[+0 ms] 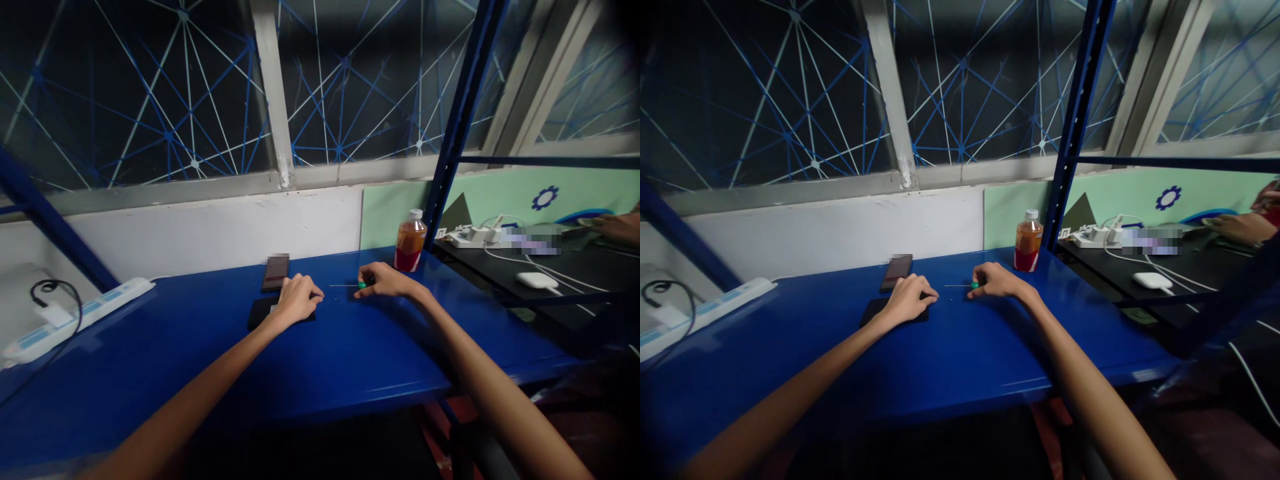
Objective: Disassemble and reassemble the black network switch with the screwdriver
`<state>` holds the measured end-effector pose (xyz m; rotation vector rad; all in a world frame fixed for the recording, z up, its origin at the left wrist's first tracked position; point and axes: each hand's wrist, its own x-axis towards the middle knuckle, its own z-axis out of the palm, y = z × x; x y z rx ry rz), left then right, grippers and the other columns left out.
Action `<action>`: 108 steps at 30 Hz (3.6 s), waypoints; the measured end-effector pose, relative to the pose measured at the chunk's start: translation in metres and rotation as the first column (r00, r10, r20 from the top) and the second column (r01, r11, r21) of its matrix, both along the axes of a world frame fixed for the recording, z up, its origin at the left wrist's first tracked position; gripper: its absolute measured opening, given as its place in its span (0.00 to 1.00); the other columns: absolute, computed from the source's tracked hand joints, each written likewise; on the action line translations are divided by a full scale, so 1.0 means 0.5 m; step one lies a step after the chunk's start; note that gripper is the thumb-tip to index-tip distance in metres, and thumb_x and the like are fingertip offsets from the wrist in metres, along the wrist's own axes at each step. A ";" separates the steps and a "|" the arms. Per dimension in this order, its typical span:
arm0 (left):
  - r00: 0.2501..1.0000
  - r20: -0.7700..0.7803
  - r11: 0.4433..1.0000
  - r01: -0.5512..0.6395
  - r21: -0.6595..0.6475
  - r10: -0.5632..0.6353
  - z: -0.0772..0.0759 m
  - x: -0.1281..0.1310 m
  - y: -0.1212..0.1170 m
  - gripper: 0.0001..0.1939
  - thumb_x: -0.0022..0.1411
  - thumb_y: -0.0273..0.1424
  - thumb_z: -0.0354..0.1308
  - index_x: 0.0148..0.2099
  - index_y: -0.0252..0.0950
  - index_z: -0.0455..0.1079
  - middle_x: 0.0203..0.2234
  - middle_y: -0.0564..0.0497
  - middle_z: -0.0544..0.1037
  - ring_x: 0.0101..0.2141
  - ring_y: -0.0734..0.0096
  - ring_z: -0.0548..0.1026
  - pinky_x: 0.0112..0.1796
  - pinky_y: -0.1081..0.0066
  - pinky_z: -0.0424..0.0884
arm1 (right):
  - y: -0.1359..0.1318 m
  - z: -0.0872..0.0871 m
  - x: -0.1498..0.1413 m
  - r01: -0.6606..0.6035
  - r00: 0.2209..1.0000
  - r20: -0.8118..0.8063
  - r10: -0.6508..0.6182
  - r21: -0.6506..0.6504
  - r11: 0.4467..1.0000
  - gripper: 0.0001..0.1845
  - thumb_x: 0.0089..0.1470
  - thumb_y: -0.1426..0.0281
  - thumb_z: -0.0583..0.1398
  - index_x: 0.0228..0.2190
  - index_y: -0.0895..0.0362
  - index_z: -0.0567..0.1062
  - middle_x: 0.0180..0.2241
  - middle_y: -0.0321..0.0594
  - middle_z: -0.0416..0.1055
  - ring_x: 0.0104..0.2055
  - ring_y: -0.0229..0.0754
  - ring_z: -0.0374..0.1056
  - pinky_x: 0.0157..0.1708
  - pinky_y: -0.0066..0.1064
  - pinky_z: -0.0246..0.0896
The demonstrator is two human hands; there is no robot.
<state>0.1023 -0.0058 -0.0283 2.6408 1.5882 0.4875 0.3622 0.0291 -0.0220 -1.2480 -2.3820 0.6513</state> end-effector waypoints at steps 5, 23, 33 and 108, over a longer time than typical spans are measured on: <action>0.998 -0.002 0.995 0.067 -0.069 -0.067 -0.010 0.012 0.013 0.05 0.58 0.31 0.62 0.33 0.44 0.80 0.34 0.52 0.81 0.40 0.58 0.72 0.43 0.60 0.64 | 0.002 -0.004 0.002 0.040 0.993 0.109 -0.045 0.047 0.998 0.19 0.41 0.55 0.66 0.26 0.57 0.70 0.25 0.37 0.69 0.25 0.37 0.61 0.24 0.29 0.51; 0.989 0.014 0.988 0.151 -0.024 -0.150 -0.029 0.043 0.037 0.07 0.60 0.32 0.59 0.34 0.43 0.79 0.35 0.51 0.80 0.40 0.56 0.74 0.45 0.55 0.63 | 0.005 -0.003 0.008 0.037 0.995 0.089 -0.038 0.011 0.999 0.20 0.41 0.53 0.65 0.24 0.57 0.70 0.23 0.37 0.69 0.25 0.38 0.62 0.23 0.29 0.52; 0.984 0.005 0.983 0.178 -0.040 -0.178 -0.028 0.034 0.030 0.12 0.60 0.27 0.56 0.44 0.44 0.77 0.38 0.51 0.79 0.42 0.56 0.73 0.44 0.56 0.65 | 0.003 -0.006 0.003 0.040 0.992 0.119 -0.037 -0.016 0.999 0.20 0.41 0.53 0.64 0.26 0.57 0.72 0.23 0.37 0.69 0.25 0.38 0.62 0.23 0.30 0.52; 0.973 -0.109 0.971 0.215 0.109 -0.203 -0.046 -0.096 -0.008 0.28 0.61 0.51 0.52 0.59 0.42 0.65 0.53 0.44 0.69 0.52 0.52 0.66 0.49 0.54 0.62 | 0.008 -0.063 -0.041 0.115 0.818 0.483 -0.314 0.397 0.910 0.14 0.61 0.63 0.51 0.43 0.58 0.69 0.41 0.49 0.69 0.41 0.49 0.69 0.32 0.32 0.57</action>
